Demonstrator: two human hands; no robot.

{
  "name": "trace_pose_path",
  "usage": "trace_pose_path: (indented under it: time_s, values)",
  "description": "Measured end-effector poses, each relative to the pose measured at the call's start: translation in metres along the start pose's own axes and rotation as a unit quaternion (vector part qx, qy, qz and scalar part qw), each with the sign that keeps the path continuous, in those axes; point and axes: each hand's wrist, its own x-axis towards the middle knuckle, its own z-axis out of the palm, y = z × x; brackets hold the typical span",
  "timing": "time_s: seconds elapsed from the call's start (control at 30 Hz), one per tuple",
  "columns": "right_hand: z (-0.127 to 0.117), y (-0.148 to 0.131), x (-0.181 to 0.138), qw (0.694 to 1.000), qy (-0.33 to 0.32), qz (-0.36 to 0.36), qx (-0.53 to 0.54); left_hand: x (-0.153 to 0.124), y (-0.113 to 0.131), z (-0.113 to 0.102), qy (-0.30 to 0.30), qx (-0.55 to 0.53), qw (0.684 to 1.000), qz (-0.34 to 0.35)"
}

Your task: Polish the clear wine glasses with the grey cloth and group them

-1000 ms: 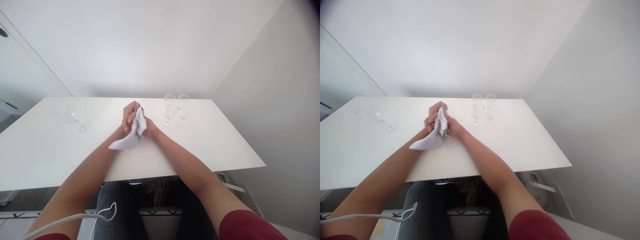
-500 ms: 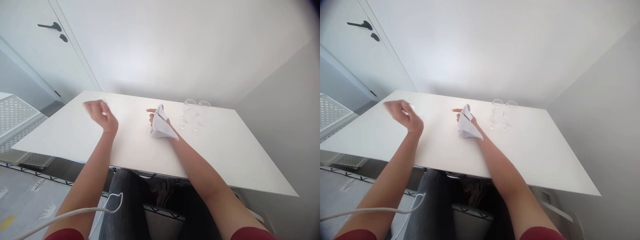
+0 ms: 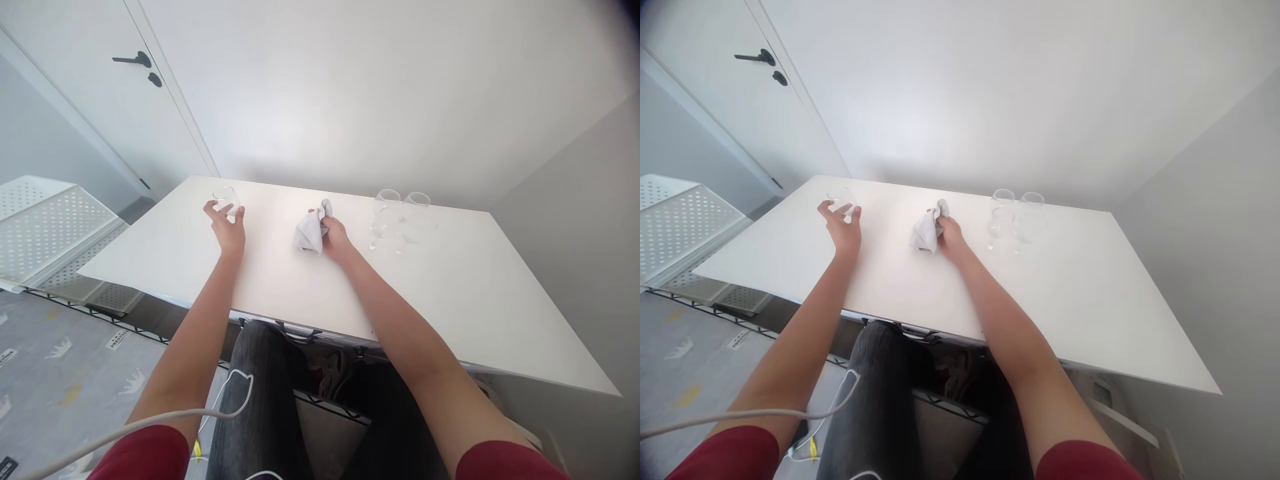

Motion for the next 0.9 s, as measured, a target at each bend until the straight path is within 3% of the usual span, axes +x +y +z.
trace_pose_path:
  time_s: [0.07,0.13,0.23,0.33,0.47,0.63,0.8,0.9]
  values:
    - [0.000,0.000,-0.001,0.999,-0.006,-0.011,-0.038,-0.004,0.005,0.000,0.005,-0.012,0.999,0.036]
    - [-0.002,0.000,-0.002,0.991,0.015,-0.085,-0.098,-0.012,0.014,0.002,0.001,-0.014,0.997,0.082]
    - [-0.006,0.001,-0.002,0.937,0.113,-0.255,-0.212,-0.030,0.030,0.011,-0.044,-0.004,0.990,0.135]
    - [-0.011,0.001,0.000,0.890,0.164,-0.327,-0.272,-0.048,0.042,0.023,-0.123,0.022,0.975,0.185]
    - [-0.011,0.002,0.002,0.899,0.112,-0.343,-0.249,-0.059,0.046,0.034,-0.193,0.101,0.940,0.263]
    - [-0.003,0.005,-0.006,0.888,-0.013,-0.367,-0.278,-0.059,0.042,0.038,-0.203,0.185,0.930,0.245]
    - [-0.004,0.002,-0.018,0.894,-0.060,-0.286,-0.340,-0.058,0.030,0.038,-0.185,0.198,0.921,0.280]
    - [-0.010,-0.002,-0.020,0.896,-0.095,-0.244,-0.358,-0.059,0.027,0.035,-0.217,0.181,0.894,0.347]
